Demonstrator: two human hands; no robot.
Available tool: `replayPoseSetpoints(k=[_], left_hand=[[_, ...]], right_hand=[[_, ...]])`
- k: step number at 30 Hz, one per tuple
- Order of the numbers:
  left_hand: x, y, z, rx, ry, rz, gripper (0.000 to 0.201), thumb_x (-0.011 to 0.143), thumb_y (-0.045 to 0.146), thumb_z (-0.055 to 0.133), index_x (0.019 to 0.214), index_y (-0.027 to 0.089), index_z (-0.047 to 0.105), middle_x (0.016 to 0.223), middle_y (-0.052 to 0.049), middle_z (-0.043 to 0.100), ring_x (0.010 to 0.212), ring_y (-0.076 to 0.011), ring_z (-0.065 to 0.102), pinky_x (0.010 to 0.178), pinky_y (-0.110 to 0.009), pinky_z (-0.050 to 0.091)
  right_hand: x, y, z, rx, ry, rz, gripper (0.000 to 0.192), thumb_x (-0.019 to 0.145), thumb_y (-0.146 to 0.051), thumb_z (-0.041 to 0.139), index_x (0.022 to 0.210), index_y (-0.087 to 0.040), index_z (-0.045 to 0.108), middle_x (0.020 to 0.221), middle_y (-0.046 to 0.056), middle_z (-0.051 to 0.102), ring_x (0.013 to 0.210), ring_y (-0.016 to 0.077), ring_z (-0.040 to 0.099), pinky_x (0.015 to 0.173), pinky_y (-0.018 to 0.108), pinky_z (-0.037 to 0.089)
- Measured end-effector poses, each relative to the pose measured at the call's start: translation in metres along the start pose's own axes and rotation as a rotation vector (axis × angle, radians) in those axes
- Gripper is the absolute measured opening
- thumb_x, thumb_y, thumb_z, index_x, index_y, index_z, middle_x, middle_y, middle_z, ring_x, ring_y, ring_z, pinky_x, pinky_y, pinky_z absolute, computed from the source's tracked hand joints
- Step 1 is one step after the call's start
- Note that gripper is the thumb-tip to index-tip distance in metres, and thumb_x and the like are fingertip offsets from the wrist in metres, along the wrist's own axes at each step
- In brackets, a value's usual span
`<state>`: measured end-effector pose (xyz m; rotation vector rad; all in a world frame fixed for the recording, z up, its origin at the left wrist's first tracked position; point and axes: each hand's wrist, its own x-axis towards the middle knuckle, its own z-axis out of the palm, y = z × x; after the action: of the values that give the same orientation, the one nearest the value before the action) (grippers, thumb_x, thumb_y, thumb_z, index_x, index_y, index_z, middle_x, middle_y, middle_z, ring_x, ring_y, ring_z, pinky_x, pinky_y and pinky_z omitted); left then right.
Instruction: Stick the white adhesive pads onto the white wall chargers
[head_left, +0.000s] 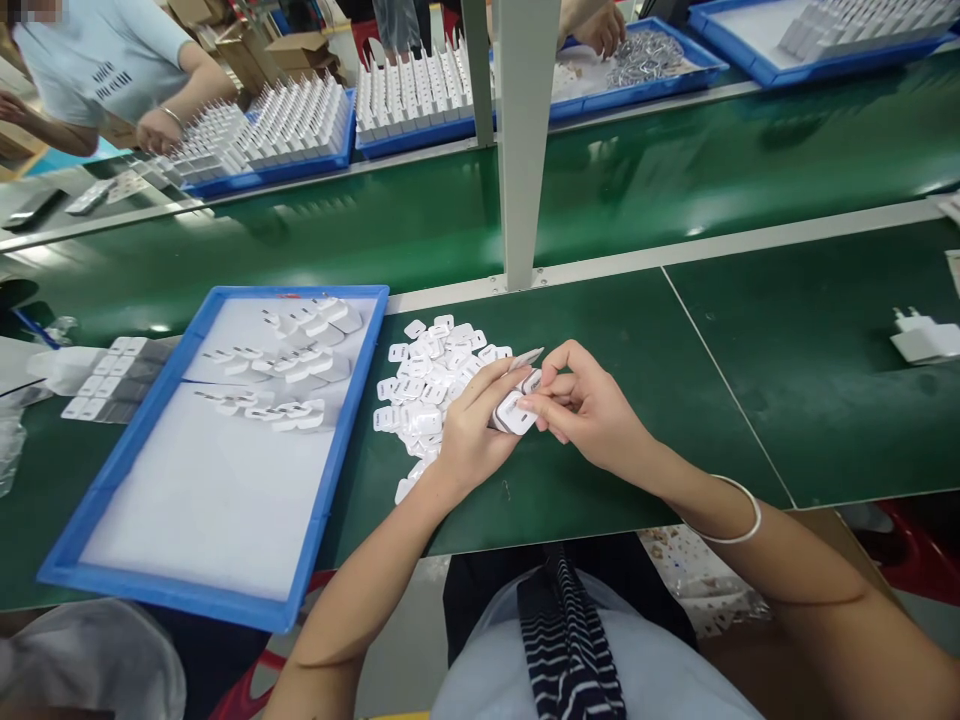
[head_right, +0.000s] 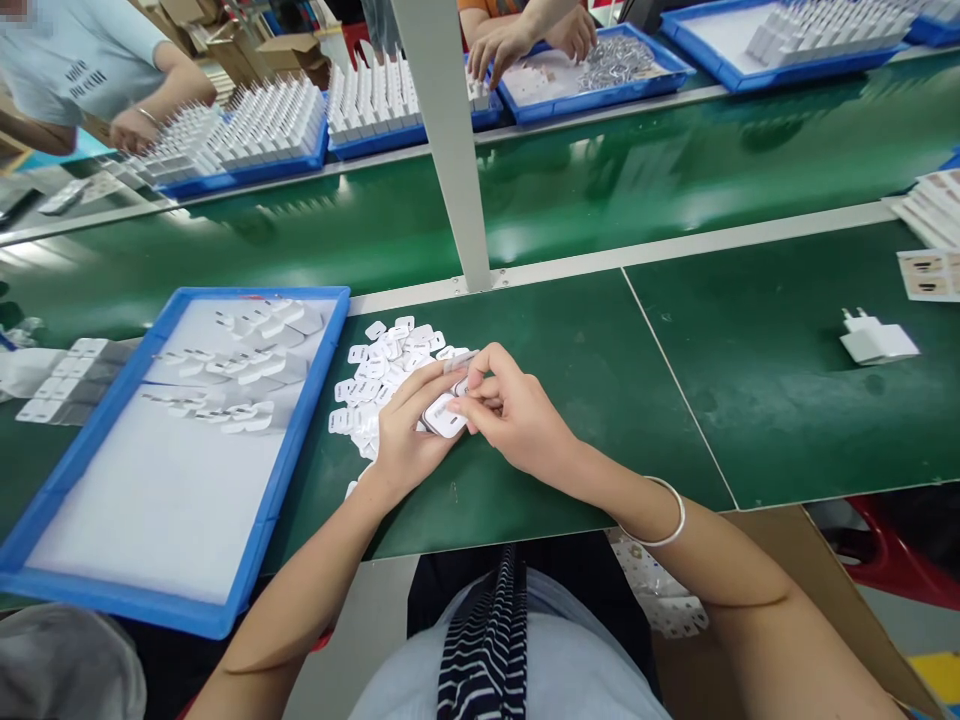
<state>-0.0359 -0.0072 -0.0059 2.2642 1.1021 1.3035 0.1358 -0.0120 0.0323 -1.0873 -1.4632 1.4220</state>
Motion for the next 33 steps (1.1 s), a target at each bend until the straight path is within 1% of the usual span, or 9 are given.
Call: replayPoseSetpoints(k=[5,8,10,12,17,22,26,29,33], left_hand=[[-0.001,0.002,0.002,-0.017,-0.010,-0.100,0.037,0.085,0.018,0.074,0.121,0.021,0.067,0.124,-0.010,0.069,0.116,-0.0209,0.067,0.099,-0.038,0.060],[-0.002,0.004,0.002,-0.007,-0.003,-0.134,0.035,0.084,0.015,0.072,0.118,0.021,0.068,0.121,-0.008,0.070,0.115,-0.0206,0.068,0.099,-0.037,0.060],[-0.002,0.004,0.003,-0.002,0.001,-0.147,0.035,0.083,0.014,0.073,0.117,0.022,0.069,0.120,-0.007,0.071,0.114,-0.0206,0.068,0.098,-0.036,0.060],[-0.002,0.005,0.003,-0.004,0.005,-0.160,0.036,0.083,0.015,0.073,0.118,0.022,0.069,0.120,-0.007,0.071,0.114,-0.0207,0.068,0.097,-0.036,0.060],[-0.002,0.005,0.004,-0.002,0.038,-0.168,0.035,0.083,0.017,0.073,0.118,0.021,0.069,0.119,-0.008,0.071,0.112,-0.0212,0.069,0.096,-0.036,0.060],[-0.002,0.007,0.004,-0.006,0.030,-0.202,0.034,0.082,0.014,0.072,0.115,0.021,0.070,0.120,-0.008,0.070,0.108,-0.0209,0.070,0.093,-0.036,0.061],[-0.002,0.008,0.004,-0.019,0.022,-0.220,0.033,0.082,0.013,0.070,0.114,0.021,0.070,0.120,-0.007,0.070,0.107,-0.0207,0.070,0.092,-0.036,0.061],[-0.002,0.008,0.004,-0.030,0.020,-0.227,0.035,0.082,0.012,0.070,0.115,0.021,0.070,0.121,-0.007,0.070,0.108,-0.0204,0.070,0.093,-0.035,0.061],[-0.003,0.007,0.004,-0.041,0.024,-0.232,0.039,0.080,0.010,0.071,0.117,0.022,0.070,0.122,-0.007,0.070,0.108,-0.0210,0.070,0.094,-0.036,0.061]], right_hand=[[-0.001,0.004,0.005,-0.176,0.089,-0.063,0.025,0.091,-0.025,0.061,0.089,-0.025,0.036,0.055,-0.010,0.053,0.050,0.0106,0.049,0.050,0.023,0.036],[-0.002,0.007,0.008,-0.287,0.143,-0.122,0.023,0.091,-0.023,0.059,0.089,-0.025,0.036,0.056,-0.010,0.046,0.048,0.0099,0.043,0.050,0.023,0.033],[-0.003,0.009,0.008,-0.321,0.154,-0.148,0.022,0.091,-0.022,0.057,0.089,-0.025,0.036,0.056,-0.011,0.042,0.047,0.0095,0.040,0.049,0.022,0.031],[-0.003,0.010,0.009,-0.331,0.156,-0.160,0.022,0.092,-0.022,0.057,0.089,-0.026,0.036,0.055,-0.011,0.041,0.046,0.0097,0.039,0.048,0.022,0.032],[-0.002,0.014,0.011,-0.386,0.193,-0.224,0.021,0.092,-0.023,0.057,0.090,-0.026,0.037,0.058,-0.009,0.046,0.047,0.0101,0.045,0.049,0.021,0.035],[-0.002,0.019,0.013,-0.519,0.230,-0.374,0.015,0.095,-0.023,0.053,0.091,-0.025,0.039,0.060,-0.007,0.050,0.044,0.0097,0.048,0.044,0.021,0.033],[-0.001,0.021,0.014,-0.653,0.261,-0.485,0.009,0.098,-0.023,0.048,0.091,-0.023,0.043,0.063,-0.003,0.057,0.046,0.0111,0.051,0.045,0.023,0.034],[0.000,0.024,0.015,-0.781,0.292,-0.533,0.011,0.100,-0.024,0.043,0.089,-0.022,0.046,0.060,-0.001,0.058,0.046,0.0126,0.051,0.046,0.025,0.034],[0.001,0.027,0.017,-0.890,0.319,-0.632,0.015,0.099,-0.017,0.040,0.088,-0.022,0.048,0.058,-0.001,0.058,0.047,0.0142,0.052,0.048,0.028,0.034]])
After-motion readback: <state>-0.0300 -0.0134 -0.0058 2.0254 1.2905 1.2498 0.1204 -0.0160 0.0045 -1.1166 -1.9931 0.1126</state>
